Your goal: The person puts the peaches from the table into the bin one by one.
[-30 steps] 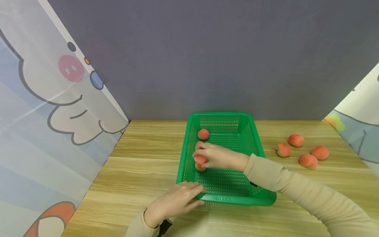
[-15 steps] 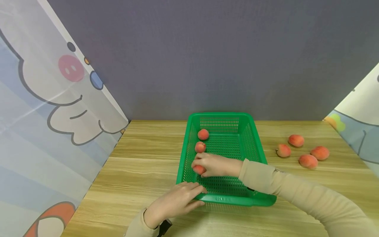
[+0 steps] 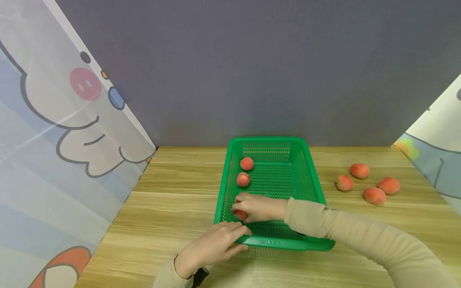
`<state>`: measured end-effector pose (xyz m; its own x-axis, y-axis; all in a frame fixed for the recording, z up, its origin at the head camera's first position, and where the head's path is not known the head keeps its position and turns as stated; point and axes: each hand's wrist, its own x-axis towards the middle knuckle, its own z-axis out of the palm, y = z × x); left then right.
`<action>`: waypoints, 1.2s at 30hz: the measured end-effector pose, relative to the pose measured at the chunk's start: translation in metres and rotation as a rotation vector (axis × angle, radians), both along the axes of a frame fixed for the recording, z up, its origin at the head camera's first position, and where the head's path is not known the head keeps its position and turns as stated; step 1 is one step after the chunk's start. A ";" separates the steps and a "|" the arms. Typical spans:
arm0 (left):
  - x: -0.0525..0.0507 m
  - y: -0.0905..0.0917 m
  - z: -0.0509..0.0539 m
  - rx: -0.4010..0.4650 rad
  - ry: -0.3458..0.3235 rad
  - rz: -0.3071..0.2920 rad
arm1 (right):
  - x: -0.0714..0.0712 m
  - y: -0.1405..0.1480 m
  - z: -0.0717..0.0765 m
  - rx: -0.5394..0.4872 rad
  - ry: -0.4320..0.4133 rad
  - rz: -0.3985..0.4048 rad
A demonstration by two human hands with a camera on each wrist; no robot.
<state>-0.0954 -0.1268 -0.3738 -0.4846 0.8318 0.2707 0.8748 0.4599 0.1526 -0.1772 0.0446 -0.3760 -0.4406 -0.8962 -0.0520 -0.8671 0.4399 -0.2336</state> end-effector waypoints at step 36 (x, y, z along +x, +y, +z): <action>0.000 -0.001 0.001 0.016 -0.018 -0.013 | 0.003 -0.008 -0.014 0.043 -0.058 0.010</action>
<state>-0.0954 -0.1274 -0.3724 -0.4787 0.8337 0.2753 0.8777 0.4457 0.1762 -0.1740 0.0364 -0.3898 -0.4266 -0.8970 -0.1158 -0.8571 0.4418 -0.2648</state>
